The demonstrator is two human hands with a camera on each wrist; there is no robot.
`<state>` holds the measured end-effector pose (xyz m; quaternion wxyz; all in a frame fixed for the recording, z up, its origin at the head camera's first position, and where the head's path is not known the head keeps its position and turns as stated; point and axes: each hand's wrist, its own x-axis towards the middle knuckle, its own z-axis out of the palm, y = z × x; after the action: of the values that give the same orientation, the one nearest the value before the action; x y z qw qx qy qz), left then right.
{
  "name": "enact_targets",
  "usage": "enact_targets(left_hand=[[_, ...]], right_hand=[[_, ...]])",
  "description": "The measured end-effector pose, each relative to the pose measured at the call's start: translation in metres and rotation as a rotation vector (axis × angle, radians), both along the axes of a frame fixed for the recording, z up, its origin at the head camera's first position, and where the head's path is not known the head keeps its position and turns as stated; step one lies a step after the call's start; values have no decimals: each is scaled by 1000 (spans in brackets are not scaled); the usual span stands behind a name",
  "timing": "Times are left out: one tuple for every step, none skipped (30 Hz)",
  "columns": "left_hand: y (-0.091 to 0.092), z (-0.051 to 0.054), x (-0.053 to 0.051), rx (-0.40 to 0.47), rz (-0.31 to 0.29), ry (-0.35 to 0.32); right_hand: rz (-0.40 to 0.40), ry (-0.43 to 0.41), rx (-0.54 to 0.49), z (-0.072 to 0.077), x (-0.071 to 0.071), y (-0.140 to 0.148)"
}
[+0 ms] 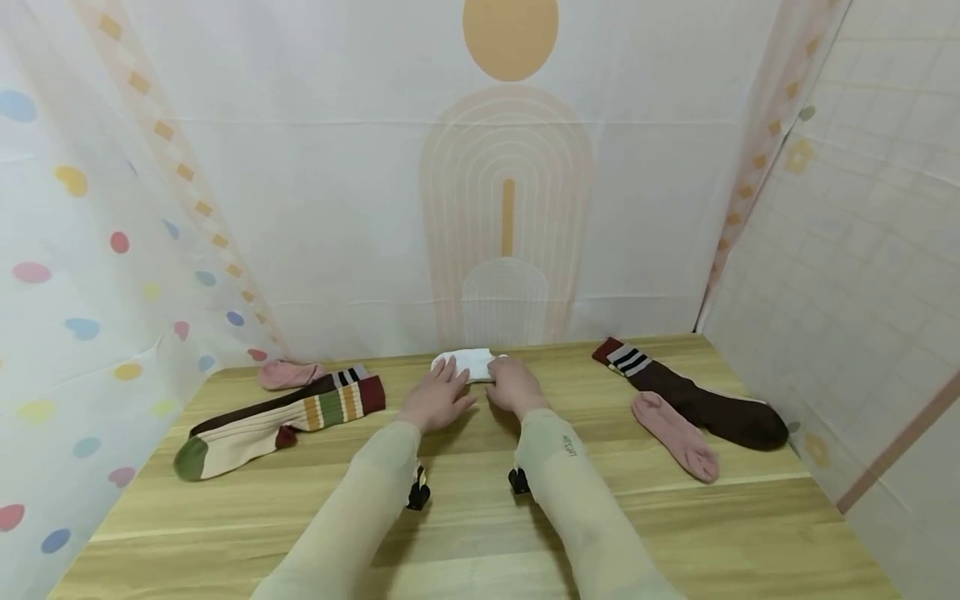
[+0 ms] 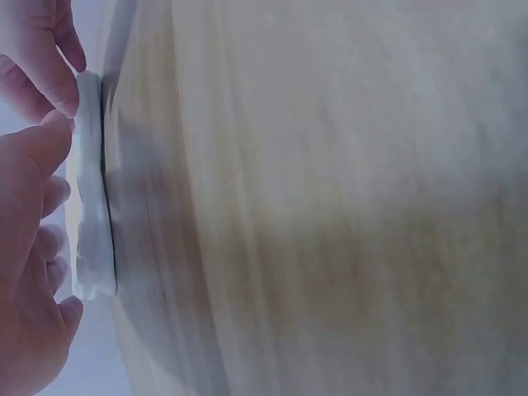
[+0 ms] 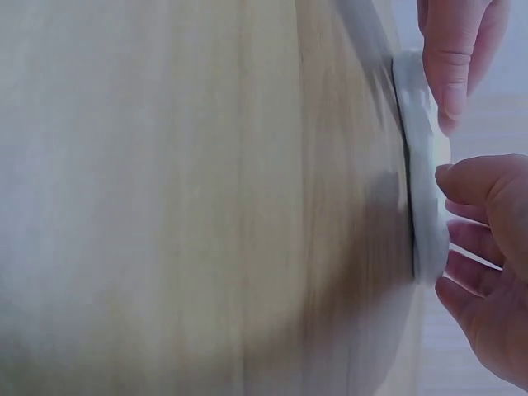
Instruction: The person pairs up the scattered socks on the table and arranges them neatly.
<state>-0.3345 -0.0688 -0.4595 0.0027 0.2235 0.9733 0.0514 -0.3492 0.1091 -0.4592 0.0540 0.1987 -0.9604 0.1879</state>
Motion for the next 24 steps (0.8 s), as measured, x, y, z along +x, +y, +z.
enact_targets(left_hand=[[0,0,1,8,0,1],[-1,0,2,13,-1,2],[-2,-1,2,21,-3,3],[-2,-2,3,30,-7,4],[-3,-2,4,39,-12,7],[-4,-3,5,49,-19,9],[-5,-3,6,68,-26,11],[-6,-4,7,82,-30,10],[-7,-4,8,103,-34,12],[-7,-3,9,123,-36,11],[-8,-3,10,140,-38,10],[-9,-2,11,154,-40,7],[-10,-2,13,163,-41,5],[-10,-2,13,173,-43,7],[-10,-2,14,183,-45,9],[-11,-1,15,191,-50,14],[-11,-1,17,198,-52,15],[-11,-1,18,210,-57,18],[-11,-1,19,223,-61,23],[-10,0,21,239,-65,26],[-10,0,22,251,-68,24],[-10,0,23,261,-72,24],[-10,-1,24,271,-75,25],[-10,-1,25,281,-81,28]], right_hand=[[-1,3,-5,0,1,0],[-3,-1,-9,1,2,1],[-4,-3,-8,1,3,1],[-4,-7,-6,1,5,2],[-4,-6,-5,1,6,3],[-4,-5,-11,2,8,4],[-4,-7,-21,2,10,5],[-2,-8,-32,3,12,6],[1,-4,-43,4,14,7],[7,3,-55,4,15,9],[12,9,-67,5,17,10],[18,11,-80,5,18,11],[22,16,-90,6,20,12],[27,22,-95,6,21,13],[31,32,-99,6,22,15],[33,34,-103,6,23,16],[35,37,-106,6,24,17],[35,43,-110,6,25,18],[36,41,-115,6,26,19],[36,36,-120,6,27,20],[35,33,-126,5,28,21],[34,26,-132,6,29,23],[33,22,-138,6,31,24],[34,17,-141,6,32,25]])
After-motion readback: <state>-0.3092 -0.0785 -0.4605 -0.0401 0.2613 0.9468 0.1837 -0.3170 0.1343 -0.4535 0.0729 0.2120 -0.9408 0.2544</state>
